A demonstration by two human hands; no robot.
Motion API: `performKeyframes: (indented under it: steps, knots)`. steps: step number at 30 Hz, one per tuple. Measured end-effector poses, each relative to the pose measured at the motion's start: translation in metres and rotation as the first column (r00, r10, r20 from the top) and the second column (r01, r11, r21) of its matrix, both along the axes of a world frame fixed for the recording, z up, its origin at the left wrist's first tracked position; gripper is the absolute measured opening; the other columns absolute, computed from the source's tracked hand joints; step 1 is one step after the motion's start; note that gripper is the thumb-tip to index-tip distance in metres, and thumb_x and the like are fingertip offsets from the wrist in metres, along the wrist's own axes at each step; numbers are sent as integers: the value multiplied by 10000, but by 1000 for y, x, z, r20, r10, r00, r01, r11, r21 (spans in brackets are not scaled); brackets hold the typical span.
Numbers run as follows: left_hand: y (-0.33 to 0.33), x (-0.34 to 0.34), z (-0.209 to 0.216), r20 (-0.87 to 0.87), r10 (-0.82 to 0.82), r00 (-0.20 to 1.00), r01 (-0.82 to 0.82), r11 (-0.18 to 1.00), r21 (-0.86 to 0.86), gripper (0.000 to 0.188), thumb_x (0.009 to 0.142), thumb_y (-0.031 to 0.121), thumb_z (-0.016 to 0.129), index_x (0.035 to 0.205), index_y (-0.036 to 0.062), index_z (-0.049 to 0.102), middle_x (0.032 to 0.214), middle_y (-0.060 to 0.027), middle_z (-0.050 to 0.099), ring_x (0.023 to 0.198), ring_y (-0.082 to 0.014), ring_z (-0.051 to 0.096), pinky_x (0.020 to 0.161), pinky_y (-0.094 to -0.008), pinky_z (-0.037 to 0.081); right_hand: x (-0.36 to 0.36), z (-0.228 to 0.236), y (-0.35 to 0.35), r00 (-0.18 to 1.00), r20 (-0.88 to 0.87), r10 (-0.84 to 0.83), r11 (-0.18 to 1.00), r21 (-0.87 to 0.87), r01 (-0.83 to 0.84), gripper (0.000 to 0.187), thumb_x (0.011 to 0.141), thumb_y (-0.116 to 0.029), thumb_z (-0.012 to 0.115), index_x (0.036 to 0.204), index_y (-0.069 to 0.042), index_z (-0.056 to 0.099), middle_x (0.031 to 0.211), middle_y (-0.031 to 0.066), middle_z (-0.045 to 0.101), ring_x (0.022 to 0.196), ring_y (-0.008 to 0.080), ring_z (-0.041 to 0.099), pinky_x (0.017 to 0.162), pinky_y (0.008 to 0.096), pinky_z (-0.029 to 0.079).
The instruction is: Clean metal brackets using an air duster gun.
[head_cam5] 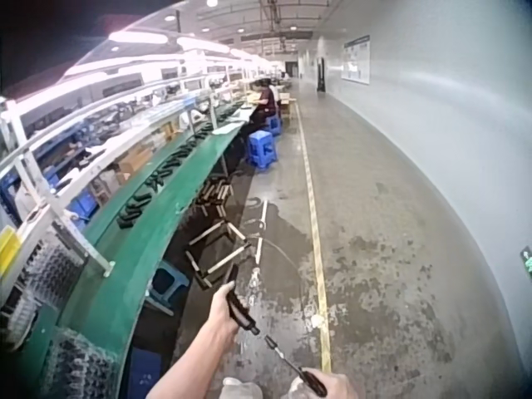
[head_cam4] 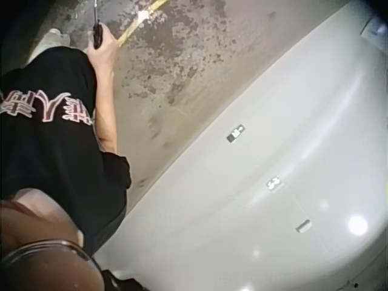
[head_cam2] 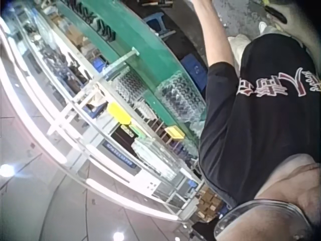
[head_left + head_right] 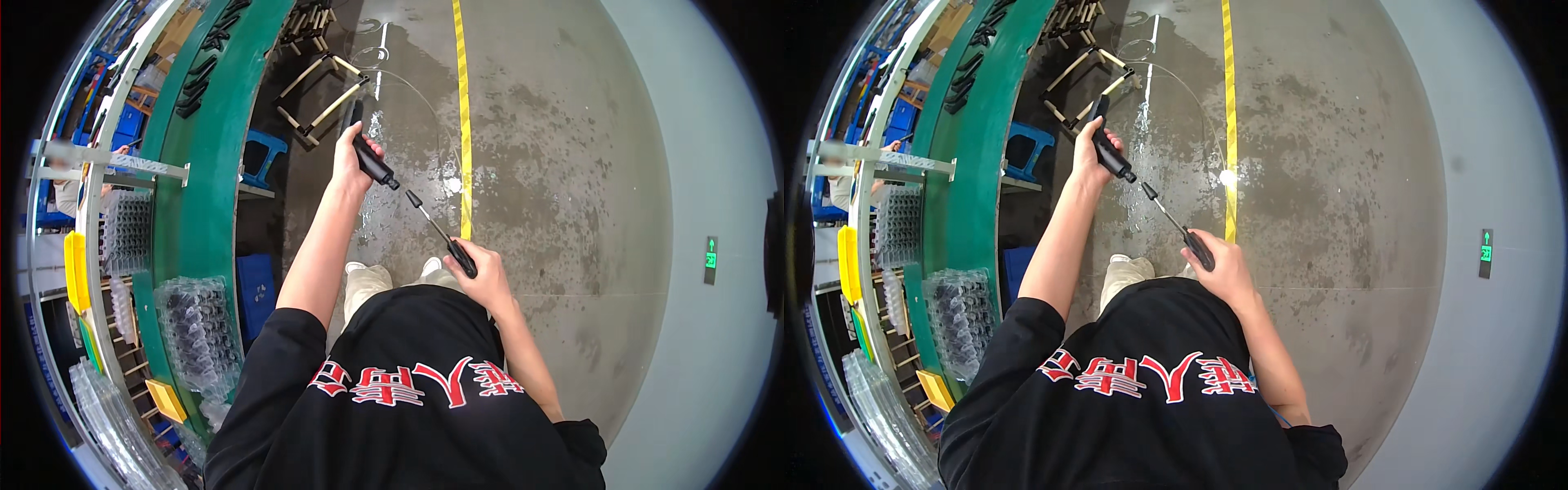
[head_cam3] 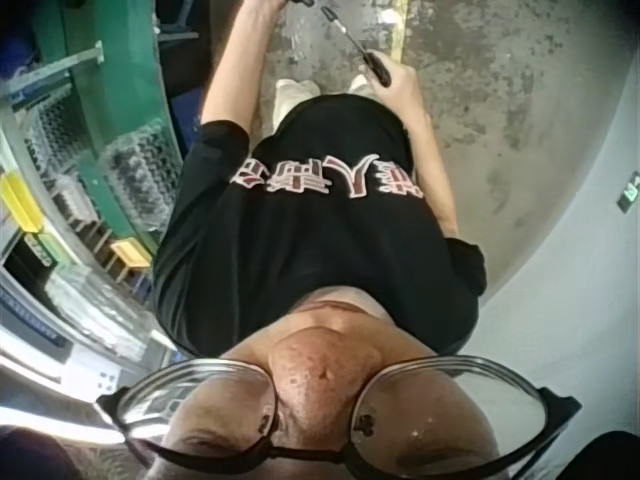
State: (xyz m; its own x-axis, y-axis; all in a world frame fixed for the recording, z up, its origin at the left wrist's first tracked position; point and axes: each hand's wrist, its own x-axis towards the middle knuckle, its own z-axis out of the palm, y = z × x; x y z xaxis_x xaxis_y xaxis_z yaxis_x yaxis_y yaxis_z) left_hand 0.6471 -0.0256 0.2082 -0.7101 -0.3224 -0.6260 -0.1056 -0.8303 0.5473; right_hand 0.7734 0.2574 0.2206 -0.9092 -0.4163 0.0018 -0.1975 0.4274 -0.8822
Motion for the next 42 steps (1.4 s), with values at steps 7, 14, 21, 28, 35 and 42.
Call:
performKeyframes:
  steps: [7,14,21,28,35,42]
  knots:
    - [6,3,-20,-53,16,998,-8,988,157,270,875,244,658,791,95,449,636,-4,453,511,-107,440,461,-219,410,-5,-2,-1,1000,4,-4,1000,-18,4,326,843,-173,714,1112,2,663,784,91,696,589,195,570,574,302,454]
    - [6,8,-29,-17,14,1000,-10,974,226,357,922,382,621,795,101,441,636,-2,449,503,-94,428,449,-211,397,-8,2,-3,997,64,36,999,36,-38,222,835,-152,697,1004,-10,674,720,83,668,551,209,539,557,315,444]
    - [12,15,-26,42,105,994,-110,986,129,534,947,618,448,796,106,435,633,-1,453,491,-91,418,431,-207,382,-8,-4,-1,993,60,103,987,114,-109,124,814,-121,667,789,-22,596,611,85,587,499,244,472,519,354,413]
    - [8,18,-34,89,134,987,-146,979,143,586,945,670,387,805,103,437,630,-1,459,487,-93,418,425,-214,377,-8,-6,-1,991,107,83,982,162,-100,168,800,-130,665,722,-39,547,566,86,551,481,262,448,496,382,393]
    - [3,21,-42,117,127,985,-143,980,138,582,954,660,374,801,103,444,633,-6,468,485,-96,421,426,-218,377,-7,-10,-4,991,111,78,982,160,-95,199,812,-125,657,700,-15,536,545,78,500,479,230,361,495,350,353]
    - [-4,25,-47,93,22,995,-29,997,77,615,957,668,335,821,88,487,622,-9,475,483,-106,433,436,-229,391,-11,-8,2,989,131,65,979,183,-89,181,810,-147,651,709,-38,548,565,83,540,488,262,438,506,375,390]
